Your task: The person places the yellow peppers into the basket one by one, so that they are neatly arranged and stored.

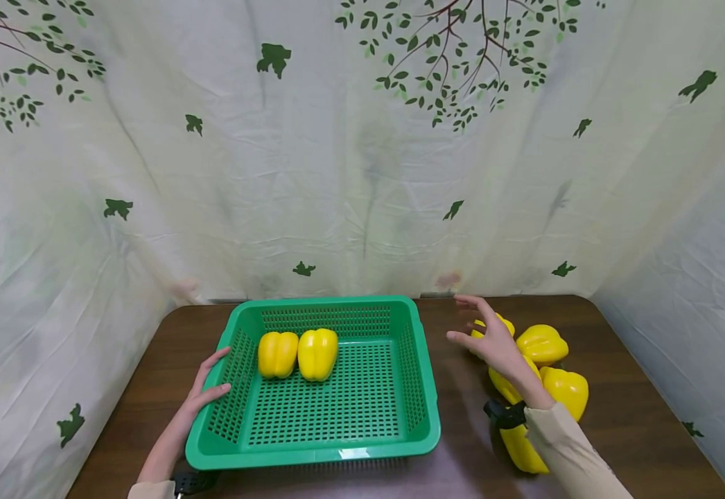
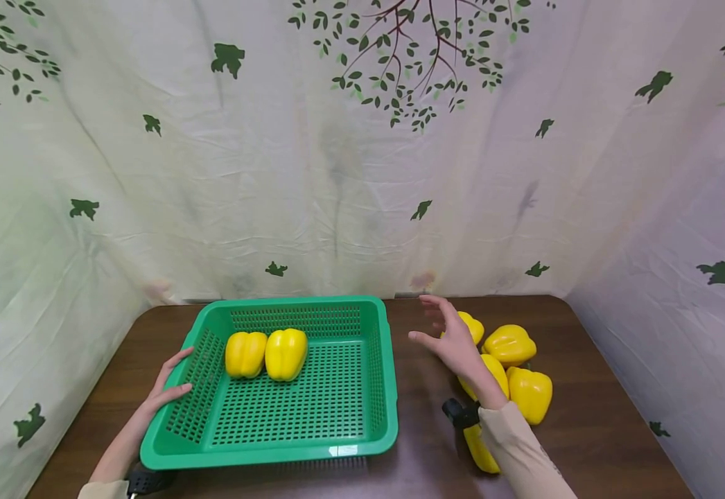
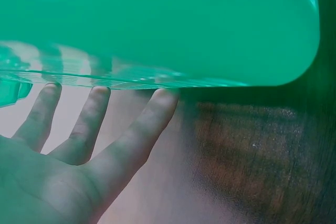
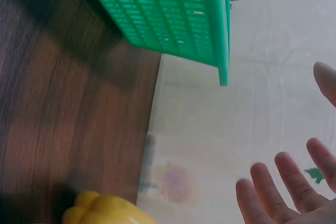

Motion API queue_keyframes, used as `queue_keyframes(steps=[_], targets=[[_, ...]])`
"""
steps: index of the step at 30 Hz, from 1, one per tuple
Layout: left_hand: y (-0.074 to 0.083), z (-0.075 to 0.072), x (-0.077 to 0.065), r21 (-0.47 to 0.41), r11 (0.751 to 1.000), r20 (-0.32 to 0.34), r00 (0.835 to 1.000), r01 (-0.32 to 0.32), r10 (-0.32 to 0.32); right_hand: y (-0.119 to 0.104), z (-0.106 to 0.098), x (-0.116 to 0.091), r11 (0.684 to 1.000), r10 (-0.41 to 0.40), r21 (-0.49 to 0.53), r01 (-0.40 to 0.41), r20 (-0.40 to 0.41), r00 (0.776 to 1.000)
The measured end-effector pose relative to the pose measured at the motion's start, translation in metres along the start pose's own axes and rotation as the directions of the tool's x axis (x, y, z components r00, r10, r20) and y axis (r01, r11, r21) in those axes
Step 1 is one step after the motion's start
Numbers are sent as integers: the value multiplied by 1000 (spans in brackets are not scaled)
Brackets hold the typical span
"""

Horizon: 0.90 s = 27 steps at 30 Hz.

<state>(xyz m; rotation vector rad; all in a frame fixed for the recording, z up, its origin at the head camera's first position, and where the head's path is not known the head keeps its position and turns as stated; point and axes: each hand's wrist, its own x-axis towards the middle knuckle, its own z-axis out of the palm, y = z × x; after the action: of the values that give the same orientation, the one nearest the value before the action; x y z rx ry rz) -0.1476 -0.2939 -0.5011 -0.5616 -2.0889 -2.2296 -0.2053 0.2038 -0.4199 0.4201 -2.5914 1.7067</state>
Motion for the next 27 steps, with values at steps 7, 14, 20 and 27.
queue_keyframes(steps=[7, 14, 20, 27], targets=[[3, 1, -1, 2, 998, -19, 998, 63, -63, 6, -10, -1, 992, -33, -126, 29, -34, 999], [6, 1, -2, 13, 991, -37, 990, 134, -133, 17, -18, -4, 986, -6, -169, 0, -35, 999], [6, 1, -3, 7, 990, -34, 989, 141, -141, 27, -25, -5, 981, 43, -189, -50, -38, 998], [3, 0, -3, -6, 998, -15, 998, 63, -63, 36, -33, -8, 973, 92, -209, -100, -46, 995]])
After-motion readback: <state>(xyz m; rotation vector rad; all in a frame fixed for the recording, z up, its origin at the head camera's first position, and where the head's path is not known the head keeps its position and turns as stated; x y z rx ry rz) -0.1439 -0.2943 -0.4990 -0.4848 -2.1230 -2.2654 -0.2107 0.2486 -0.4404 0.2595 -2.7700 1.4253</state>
